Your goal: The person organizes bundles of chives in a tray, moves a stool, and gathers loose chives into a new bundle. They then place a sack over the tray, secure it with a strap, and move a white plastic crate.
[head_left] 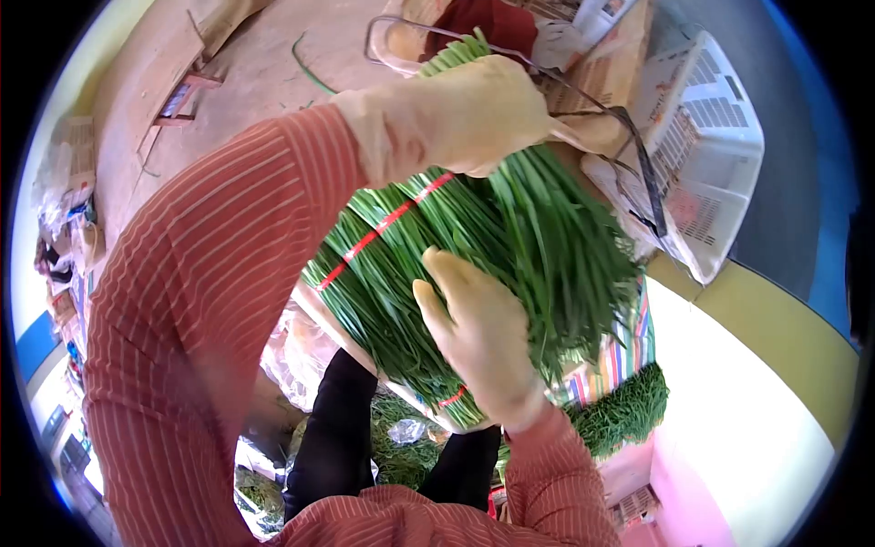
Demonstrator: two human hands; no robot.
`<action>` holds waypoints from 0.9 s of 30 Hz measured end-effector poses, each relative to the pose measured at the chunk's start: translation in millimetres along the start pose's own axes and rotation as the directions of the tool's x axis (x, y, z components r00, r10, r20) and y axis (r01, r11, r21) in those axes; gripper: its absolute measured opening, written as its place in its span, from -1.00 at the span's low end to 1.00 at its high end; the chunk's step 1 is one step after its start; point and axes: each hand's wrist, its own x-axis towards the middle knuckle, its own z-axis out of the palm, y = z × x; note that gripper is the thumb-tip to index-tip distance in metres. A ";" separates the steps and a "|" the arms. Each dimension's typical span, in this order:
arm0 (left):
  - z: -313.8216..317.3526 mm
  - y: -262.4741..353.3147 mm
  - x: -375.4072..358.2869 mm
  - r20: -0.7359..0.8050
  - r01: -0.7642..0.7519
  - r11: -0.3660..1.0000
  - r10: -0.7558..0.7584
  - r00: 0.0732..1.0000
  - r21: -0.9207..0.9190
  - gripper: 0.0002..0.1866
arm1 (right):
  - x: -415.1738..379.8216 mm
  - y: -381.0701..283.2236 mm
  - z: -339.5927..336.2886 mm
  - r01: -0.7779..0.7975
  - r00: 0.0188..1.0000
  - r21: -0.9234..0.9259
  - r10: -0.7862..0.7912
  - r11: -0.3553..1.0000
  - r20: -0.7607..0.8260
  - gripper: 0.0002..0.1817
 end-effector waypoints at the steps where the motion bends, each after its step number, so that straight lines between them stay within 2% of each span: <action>1: -2.1 4.5 2.2 0.075 0.003 0.997 -0.009 0.997 0.071 -0.79 | 0.3 -18.1 -37.8 0.066 0.982 0.155 -0.037 0.986 -0.183 -0.61; 2: -3.5 9.3 3.1 0.150 0.005 0.990 -0.026 0.988 0.141 -0.81 | -1.3 -10.0 -60.3 0.110 0.923 0.077 -0.073 0.991 -0.379 -0.49; 3: -1.4 14.4 3.1 0.108 -0.005 0.975 -0.020 0.994 0.221 -0.84 | 4.8 -0.9 -79.6 -0.012 0.906 -0.019 0.003 1.000 -0.424 -0.36; 4: -4.5 20.8 5.3 0.098 -0.006 0.975 -0.017 0.995 0.224 -0.84 | 15.2 7.2 -94.0 -0.134 0.875 -0.108 0.066 0.985 -0.479 -0.23; 6: -14.7 32.5 8.9 0.092 -0.031 0.965 0.007 0.996 0.262 -0.87 | 25.5 45.1 -78.8 -0.030 0.913 -0.290 -0.092 0.957 -0.397 0.01; 7: -18.2 38.5 12.7 0.094 -0.026 0.963 0.000 0.996 0.267 -0.88 | 32.6 56.6 -70.2 -0.054 0.944 -0.322 -0.057 0.945 -0.326 0.23; 8: -19.7 41.3 14.3 0.090 -0.022 0.963 -0.002 0.996 0.270 -0.88 | 33.4 62.0 -68.6 -0.050 0.943 -0.326 -0.062 0.944 -0.327 0.23; 9: -18.5 44.3 14.7 0.053 -0.024 0.937 0.007 0.999 0.347 -0.88 | 33.1 66.1 -67.5 -0.105 0.955 -0.052 0.086 0.993 -0.283 0.21; 10: -18.5 48.0 15.8 0.016 -0.024 0.906 0.019 1.000 0.422 -0.87 | 31.1 71.1 -66.3 -0.173 0.956 0.220 0.217 0.960 -0.199 0.20; 11: -17.2 51.2 18.4 0.009 -0.022 0.904 0.020 1.000 0.427 -0.87 | 27.9 78.4 -64.3 -0.193 0.954 0.165 0.224 0.967 -0.200 0.13; 12: -19.7 54.8 21.0 0.057 -0.045 0.936 0.027 0.998 0.349 -0.83 | 26.0 82.9 -67.3 -0.188 0.953 0.159 0.219 0.969 -0.208 0.13; 13: -22.8 56.6 23.6 0.103 -0.062 0.960 0.035 0.994 0.272 -0.75 | 26.0 87.4 -72.9 -0.201 0.961 0.148 0.224 0.968 -0.159 0.11; 14: -25.2 59.7 22.1 0.096 -0.055 0.959 0.029 0.995 0.279 -0.75 | 25.9 89.5 -79.2 -0.214 0.968 0.138 0.229 0.967 -0.106 0.09; 15: -31.9 64.8 17.2 -0.152 0.031 0.933 0.025 0.988 0.359 -0.62 | 20.8 87.6 -87.0 -0.248 0.957 0.057 0.254 0.967 -0.138 0.06; 16: -41.3 73.1 11.8 -0.389 0.127 0.904 0.047 0.920 0.409 -0.48 | 12.5 88.9 -93.6 -0.245 0.957 0.051 0.250 0.968 -0.146 0.06; 17: -50.8 81.5 2.8 -0.375 0.141 0.973 -0.063 0.925 0.184 -0.29 | 3.4 91.4 -99.5 -0.294 0.944 -0.011 0.289 0.956 -0.157 0.04; 18: -48.8 91.0 -10.1 -0.384 0.138 0.973 -0.057 0.922 0.187 -0.29 | -4.0 93.5 -105.7 -0.344 0.929 -0.072 0.327 0.936 -0.173 0.03; 19: -38.8 101.9 -26.8 -0.322 0.214 0.975 -0.224 0.920 -0.065 -0.31 | -10.3 86.8 -116.9 -0.387 0.916 -0.112 0.367 0.915 -0.161 0.00; 20: -25.0 111.4 -40.7 -0.216 0.296 0.906 -0.367 0.905 -0.303 -0.33 | -18.1 86.8 -123.6 -0.388 0.915 -0.116 0.368 0.914 -0.163 0.00; 22: 27.7 134.2 -57.2 0.063 0.417 0.846 -0.421 0.905 -0.333 -0.35 | -34.8 90.3 -135.3 -0.299 0.949 -0.255 0.258 0.919 -0.183 0.00; 24: 69.5 142.1 -46.6 0.371 0.500 0.755 -0.359 0.857 -0.424 -0.34 | -41.6 94.0 -136.9 -0.289 0.955 -0.313 0.247 0.905 -0.167 0.01; 26: 93.9 143.6 -34.2 0.024 0.281 0.837 -0.306 0.952 -0.470 -0.31 | -38.4 96.8 -127.4 -0.309 0.951 -0.415 0.269 0.856 -0.154 0.02; 27: 97.1 138.7 -21.8 0.083 0.255 0.883 -0.242 0.967 -0.394 -0.27 | -32.5 95.6 -119.3 -0.299 0.954 -0.438 0.261 0.848 -0.146 0.03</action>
